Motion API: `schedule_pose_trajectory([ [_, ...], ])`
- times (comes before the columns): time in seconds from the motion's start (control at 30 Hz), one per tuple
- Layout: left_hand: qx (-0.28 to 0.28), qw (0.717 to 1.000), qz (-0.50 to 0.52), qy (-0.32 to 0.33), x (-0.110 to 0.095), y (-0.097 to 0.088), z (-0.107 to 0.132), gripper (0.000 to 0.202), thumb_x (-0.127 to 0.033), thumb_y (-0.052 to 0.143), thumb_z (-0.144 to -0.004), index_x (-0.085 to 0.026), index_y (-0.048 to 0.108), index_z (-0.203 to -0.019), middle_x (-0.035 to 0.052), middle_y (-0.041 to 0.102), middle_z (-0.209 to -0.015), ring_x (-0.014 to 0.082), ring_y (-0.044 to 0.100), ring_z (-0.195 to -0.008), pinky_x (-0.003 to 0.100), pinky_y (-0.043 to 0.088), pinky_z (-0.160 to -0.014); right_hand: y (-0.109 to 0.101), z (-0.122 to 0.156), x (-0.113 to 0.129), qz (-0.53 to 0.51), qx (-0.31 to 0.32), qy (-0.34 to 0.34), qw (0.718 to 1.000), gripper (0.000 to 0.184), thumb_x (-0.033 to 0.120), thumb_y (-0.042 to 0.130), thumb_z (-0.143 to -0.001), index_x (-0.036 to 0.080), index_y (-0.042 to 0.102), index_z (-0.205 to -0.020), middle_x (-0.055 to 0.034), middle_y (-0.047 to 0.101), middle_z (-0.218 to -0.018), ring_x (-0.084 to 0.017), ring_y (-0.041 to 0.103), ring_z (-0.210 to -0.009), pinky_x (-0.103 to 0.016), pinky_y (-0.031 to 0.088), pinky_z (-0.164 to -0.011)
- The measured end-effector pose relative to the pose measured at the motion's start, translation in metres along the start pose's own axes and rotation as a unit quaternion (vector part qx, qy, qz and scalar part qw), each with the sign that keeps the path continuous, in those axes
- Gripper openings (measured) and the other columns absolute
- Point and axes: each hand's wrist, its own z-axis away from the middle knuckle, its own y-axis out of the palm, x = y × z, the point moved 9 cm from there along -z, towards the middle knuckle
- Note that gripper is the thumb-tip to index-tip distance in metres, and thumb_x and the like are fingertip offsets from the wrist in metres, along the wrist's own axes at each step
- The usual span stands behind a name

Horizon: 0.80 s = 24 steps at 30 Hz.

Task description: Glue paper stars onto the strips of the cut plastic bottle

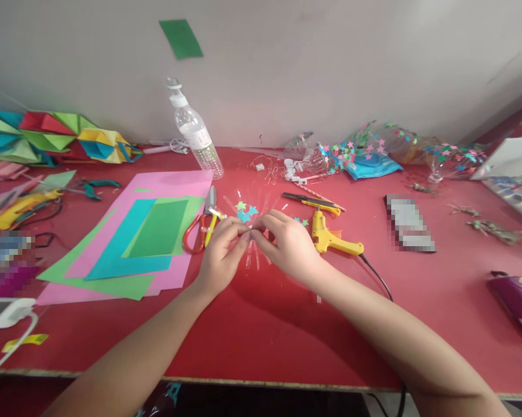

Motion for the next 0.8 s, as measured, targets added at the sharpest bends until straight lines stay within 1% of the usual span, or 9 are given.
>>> schedule_pose_trajectory([
  [0.1, -0.01, 0.999, -0.032, 0.017, -0.005, -0.002, 0.0, 0.017, -0.02, 0.047, -0.094, -0.02, 0.059, -0.081, 0.0027, 0.058, -0.079, 0.0178, 0.054, -0.078, 0.033, 0.044, -0.073, -0.001, -0.001, -0.002, 0.0, -0.005, 0.01, 1.0, 0.008, 0.017, 0.055, -0.088, 0.019, 0.059, -0.082, -0.0009, 0.06, -0.079, -0.012, 0.055, -0.07, -0.025, 0.041, -0.063],
  [0.2, -0.019, 0.995, -0.089, 0.04, -0.012, -0.005, 0.001, 0.017, -0.023, 0.048, -0.094, -0.02, 0.061, -0.083, 0.004, 0.062, -0.079, 0.0188, 0.055, -0.078, 0.034, 0.043, -0.073, -0.001, -0.001, -0.003, -0.006, -0.004, 0.015, 1.0, 0.009, 0.015, 0.054, -0.088, 0.02, 0.057, -0.08, -0.0007, 0.06, -0.079, -0.012, 0.054, -0.068, -0.024, 0.04, -0.061],
  [0.27, -0.018, 0.991, -0.121, 0.058, -0.016, -0.005, 0.002, 0.017, -0.024, 0.049, -0.094, -0.019, 0.062, -0.084, 0.0044, 0.064, -0.078, 0.0195, 0.055, -0.077, 0.035, 0.042, -0.073, 0.0, -0.001, -0.004, -0.008, -0.003, 0.018, 1.0, 0.01, 0.016, 0.054, -0.088, 0.02, 0.056, -0.08, -0.0008, 0.06, -0.08, -0.012, 0.053, -0.067, -0.024, 0.04, -0.061],
  [0.33, -0.01, 0.989, -0.134, 0.06, -0.017, -0.005, 0.002, 0.02, -0.024, 0.047, -0.095, -0.019, 0.061, -0.082, 0.0043, 0.064, -0.074, 0.0193, 0.055, -0.074, 0.035, 0.041, -0.071, 0.001, -0.001, -0.005, -0.009, -0.002, 0.02, 1.0, 0.01, 0.015, 0.054, -0.088, 0.02, 0.055, -0.08, -0.0008, 0.06, -0.08, -0.012, 0.053, -0.068, -0.024, 0.04, -0.062],
  [0.47, 0.001, 0.994, -0.108, 0.032, -0.011, -0.005, 0.001, 0.028, -0.022, 0.042, -0.097, -0.018, 0.058, -0.074, 0.0037, 0.063, -0.069, 0.0179, 0.056, -0.069, 0.033, 0.04, -0.067, 0.003, -0.002, -0.007, -0.019, 0.0, 0.021, 1.0, 0.011, 0.015, 0.053, -0.088, 0.02, 0.053, -0.079, -0.0005, 0.06, -0.079, -0.012, 0.053, -0.069, -0.025, 0.04, -0.065],
  [0.6, -0.006, 0.996, -0.091, 0.014, -0.009, -0.008, -0.001, 0.029, -0.023, 0.042, -0.097, -0.019, 0.057, -0.073, 0.0033, 0.063, -0.068, 0.0175, 0.057, -0.068, 0.032, 0.041, -0.067, 0.003, -0.002, -0.008, -0.03, 0.005, 0.033, 0.999, 0.011, 0.018, 0.053, -0.089, 0.021, 0.053, -0.079, -0.0001, 0.06, -0.078, -0.012, 0.053, -0.069, -0.024, 0.04, -0.063],
  [0.7, -0.021, 0.996, -0.081, 0.012, -0.009, -0.012, -0.001, 0.024, -0.022, 0.044, -0.097, -0.019, 0.058, -0.078, 0.0025, 0.064, -0.069, 0.0167, 0.058, -0.068, 0.032, 0.043, -0.067, 0.001, -0.003, -0.008, -0.034, 0.007, 0.036, 0.999, 0.011, 0.018, 0.052, -0.089, 0.02, 0.054, -0.079, -0.0003, 0.061, -0.079, -0.012, 0.054, -0.069, -0.024, 0.04, -0.062],
  [0.8, -0.046, 0.995, -0.082, 0.034, -0.013, -0.019, 0.0, 0.016, -0.02, 0.048, -0.095, -0.019, 0.059, -0.084, 0.0016, 0.063, -0.072, 0.0152, 0.056, -0.068, 0.03, 0.044, -0.067, -0.003, -0.004, -0.007, -0.027, -0.007, 0.03, 0.999, 0.01, 0.017, 0.053, -0.088, 0.02, 0.057, -0.08, -0.0002, 0.062, -0.077, -0.011, 0.054, -0.066, -0.023, 0.041, -0.06],
])
